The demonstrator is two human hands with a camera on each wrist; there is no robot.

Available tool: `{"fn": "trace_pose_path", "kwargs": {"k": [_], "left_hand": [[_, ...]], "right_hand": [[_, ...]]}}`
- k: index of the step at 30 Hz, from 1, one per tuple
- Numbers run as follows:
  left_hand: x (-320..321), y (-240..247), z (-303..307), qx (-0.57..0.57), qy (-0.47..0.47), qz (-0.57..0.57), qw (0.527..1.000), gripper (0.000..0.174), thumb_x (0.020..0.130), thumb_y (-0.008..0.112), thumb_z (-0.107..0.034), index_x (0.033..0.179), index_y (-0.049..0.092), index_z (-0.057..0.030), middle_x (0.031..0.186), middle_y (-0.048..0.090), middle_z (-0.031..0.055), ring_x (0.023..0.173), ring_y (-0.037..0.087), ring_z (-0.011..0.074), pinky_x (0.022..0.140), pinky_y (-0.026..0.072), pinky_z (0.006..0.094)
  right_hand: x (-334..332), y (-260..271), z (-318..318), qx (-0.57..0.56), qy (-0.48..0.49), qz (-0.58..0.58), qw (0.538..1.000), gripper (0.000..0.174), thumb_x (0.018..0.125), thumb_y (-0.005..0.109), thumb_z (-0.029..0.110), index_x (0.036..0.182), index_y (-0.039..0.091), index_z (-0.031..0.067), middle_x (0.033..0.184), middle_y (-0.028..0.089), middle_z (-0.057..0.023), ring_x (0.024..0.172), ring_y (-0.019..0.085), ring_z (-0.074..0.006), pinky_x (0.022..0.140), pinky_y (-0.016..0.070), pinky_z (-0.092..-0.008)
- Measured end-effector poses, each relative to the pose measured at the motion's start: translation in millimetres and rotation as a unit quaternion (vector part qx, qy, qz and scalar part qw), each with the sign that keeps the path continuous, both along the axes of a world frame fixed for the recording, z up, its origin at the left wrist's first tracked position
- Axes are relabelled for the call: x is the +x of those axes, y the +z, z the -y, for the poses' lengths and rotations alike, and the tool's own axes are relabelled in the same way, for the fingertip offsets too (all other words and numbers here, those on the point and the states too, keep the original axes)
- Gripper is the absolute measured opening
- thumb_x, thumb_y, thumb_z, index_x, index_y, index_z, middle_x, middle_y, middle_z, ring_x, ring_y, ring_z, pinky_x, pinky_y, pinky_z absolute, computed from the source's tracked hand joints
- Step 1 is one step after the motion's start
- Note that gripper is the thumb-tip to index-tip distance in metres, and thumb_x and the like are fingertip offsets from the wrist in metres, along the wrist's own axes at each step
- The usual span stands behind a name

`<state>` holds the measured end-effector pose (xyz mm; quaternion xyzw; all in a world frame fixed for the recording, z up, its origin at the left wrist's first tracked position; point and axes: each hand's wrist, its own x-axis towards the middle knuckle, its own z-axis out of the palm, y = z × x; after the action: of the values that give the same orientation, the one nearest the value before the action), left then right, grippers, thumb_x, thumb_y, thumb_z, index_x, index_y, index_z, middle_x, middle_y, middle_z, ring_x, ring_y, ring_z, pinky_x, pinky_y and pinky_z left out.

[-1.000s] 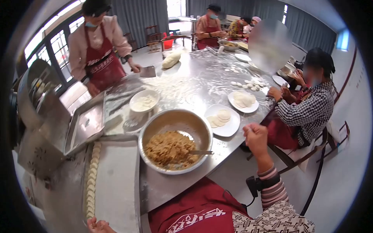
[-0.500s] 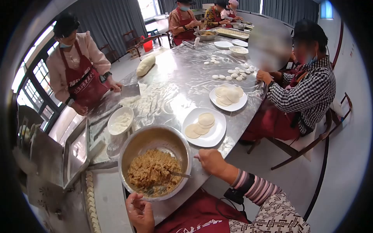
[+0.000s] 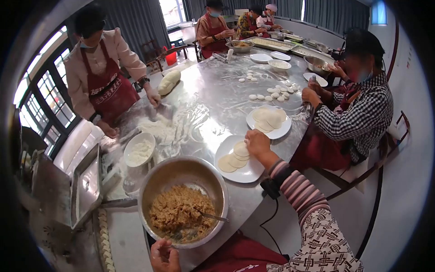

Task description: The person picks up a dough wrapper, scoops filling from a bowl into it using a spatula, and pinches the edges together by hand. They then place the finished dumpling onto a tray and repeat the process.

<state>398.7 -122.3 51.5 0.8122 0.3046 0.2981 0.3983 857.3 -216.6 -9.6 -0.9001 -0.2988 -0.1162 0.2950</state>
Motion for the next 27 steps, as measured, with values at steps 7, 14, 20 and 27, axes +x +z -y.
{"fn": "trace_pose_path", "kwargs": {"k": [7, 14, 20, 27], "left_hand": [[-1, 3, 0, -0.037, 0.007, 0.017, 0.999, 0.033, 0.085, 0.056, 0.004, 0.118, 0.053, 0.0006, 0.104, 0.060, 0.0103, 0.090, 0.059, 0.0157, 0.080, 0.0486, 0.0267], [1, 14, 1, -0.013, -0.001, 0.018, 1.000, 0.031, 0.086, 0.056, 0.002, 0.117, 0.053, 0.0003, 0.104, 0.058, 0.0091, 0.091, 0.059, 0.0162, 0.080, 0.0483, 0.0266], [7, 39, 4, -0.199, -0.043, 0.063, 0.977, 0.033, 0.089, 0.056, 0.000, 0.122, 0.051, -0.0011, 0.108, 0.058, 0.0112, 0.093, 0.059, 0.0170, 0.082, 0.0491, 0.0278], [68, 71, -2, -0.658, -0.110, 0.217, 0.712, 0.043, 0.093, 0.055, -0.018, 0.129, 0.039, 0.0011, 0.117, 0.055, 0.0158, 0.102, 0.059, 0.0249, 0.087, 0.0509, 0.0336]], "right_hand": [[14, -7, -8, -0.082, 0.003, 0.023, 0.996, 0.012, 0.074, 0.068, 0.016, 0.082, 0.065, 0.0080, 0.085, 0.062, -0.0135, 0.086, 0.061, -0.0334, 0.076, 0.0487, -0.0424], [4, 1, -13, 0.008, -0.013, -0.090, 0.996, 0.017, 0.074, 0.066, 0.014, 0.089, 0.064, 0.0075, 0.081, 0.066, -0.0150, 0.084, 0.063, -0.0338, 0.074, 0.0494, -0.0415], [-19, 27, -7, -0.028, 0.037, -0.064, 0.997, 0.011, 0.072, 0.067, 0.015, 0.076, 0.064, 0.0056, 0.082, 0.066, -0.0135, 0.081, 0.064, -0.0338, 0.071, 0.0492, -0.0421], [-150, 106, -36, 0.155, 0.316, 0.115, 0.929, 0.006, 0.065, 0.062, 0.008, 0.062, 0.057, 0.0060, 0.069, 0.056, -0.0144, 0.067, 0.057, -0.0337, 0.061, 0.0449, -0.0430]]}}
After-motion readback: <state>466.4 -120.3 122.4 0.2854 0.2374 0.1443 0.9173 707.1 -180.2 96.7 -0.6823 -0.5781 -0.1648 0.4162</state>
